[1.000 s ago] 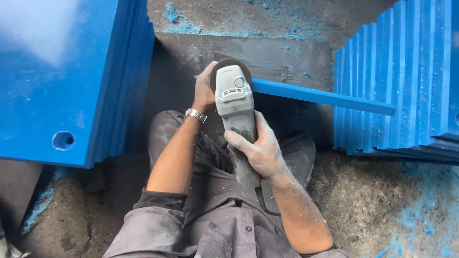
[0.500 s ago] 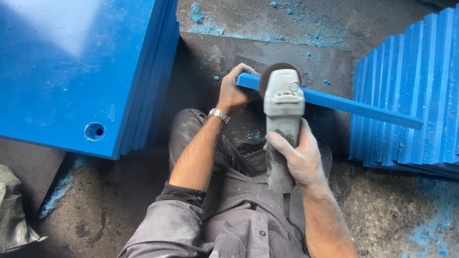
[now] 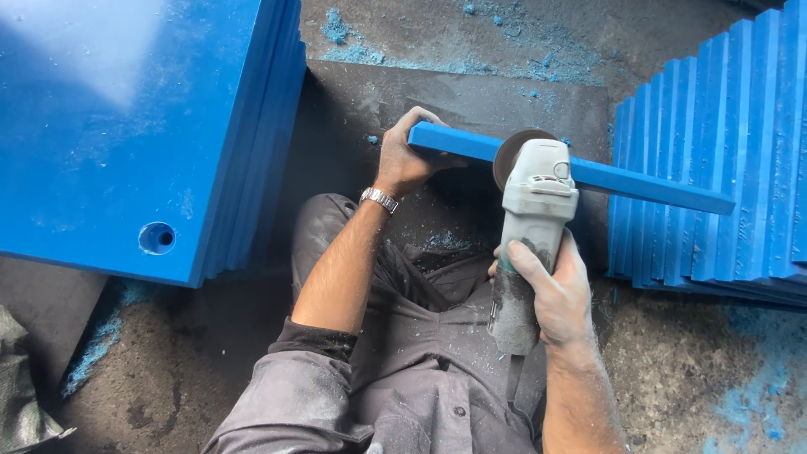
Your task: Trimming the edges of blue plastic plates using a hand-held angle grinder.
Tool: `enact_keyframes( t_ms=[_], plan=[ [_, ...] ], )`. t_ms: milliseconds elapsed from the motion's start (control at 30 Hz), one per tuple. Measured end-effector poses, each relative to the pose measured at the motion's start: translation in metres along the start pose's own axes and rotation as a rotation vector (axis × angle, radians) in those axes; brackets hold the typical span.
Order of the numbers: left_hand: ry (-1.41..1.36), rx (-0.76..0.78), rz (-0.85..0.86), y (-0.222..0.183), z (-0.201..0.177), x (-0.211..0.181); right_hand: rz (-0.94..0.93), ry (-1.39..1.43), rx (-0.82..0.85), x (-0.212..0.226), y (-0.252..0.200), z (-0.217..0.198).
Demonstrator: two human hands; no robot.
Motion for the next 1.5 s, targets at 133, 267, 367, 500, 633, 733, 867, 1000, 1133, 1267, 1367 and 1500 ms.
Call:
enact_keyframes(
  t_ms=[133, 267, 367, 500, 633, 733, 867, 1000, 1133, 1267, 1367, 1500],
  plan=[
    [0.024, 0.006, -0.015, -0.003, 0.0, 0.008, -0.032, -0.062, 0.06, 0.002, 0.01, 0.019],
    [-0.002, 0.007, -0.039, -0.007, -0.004, 0.012, -0.017, -0.109, 0.199, 0.004, 0.019, 0.055],
    [-0.009, 0.012, -0.013, -0.003, -0.005, 0.008, -0.054, -0.141, 0.233, 0.003, 0.019, 0.053],
    [0.029, 0.024, -0.086, 0.0, -0.003, 0.006, -0.001, -0.044, 0.148, -0.008, 0.006, 0.004],
    [-0.021, 0.049, -0.102, 0.001, 0.003, 0.015, 0.042, 0.145, -0.009, -0.028, -0.006, -0.086],
    [-0.015, 0.049, -0.104, 0.0, 0.001, 0.02, -0.003, 0.257, -0.185, -0.04, -0.011, -0.156],
    [0.034, 0.048, -0.101, 0.001, -0.002, 0.025, -0.099, 0.303, -0.332, -0.047, -0.018, -0.205],
    [0.036, 0.031, -0.103, -0.004, -0.003, 0.023, -0.159, 0.286, -0.27, -0.039, -0.031, -0.182],
    [0.061, 0.028, -0.099, -0.008, -0.005, 0.014, -0.103, 0.244, -0.044, -0.018, -0.031, -0.094],
    [0.04, 0.035, -0.099, -0.015, -0.008, 0.015, 0.043, 0.173, 0.275, -0.016, -0.024, -0.007],
    [-0.041, 0.02, -0.125, -0.018, -0.012, 0.023, -0.008, 0.074, 0.372, -0.014, -0.018, 0.03],
    [0.023, 0.018, -0.126, -0.019, -0.012, 0.029, 0.164, 0.164, 0.314, -0.009, -0.017, 0.029]
  ],
)
Point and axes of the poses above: each hand's wrist, its own y-axis towards the middle knuckle, its own z-axis out of the palm, x = y × z, the point moved 6 cm from there along y, towards the middle knuckle, and after that the axes turned 10 degrees about z, right-handed, at the moved point
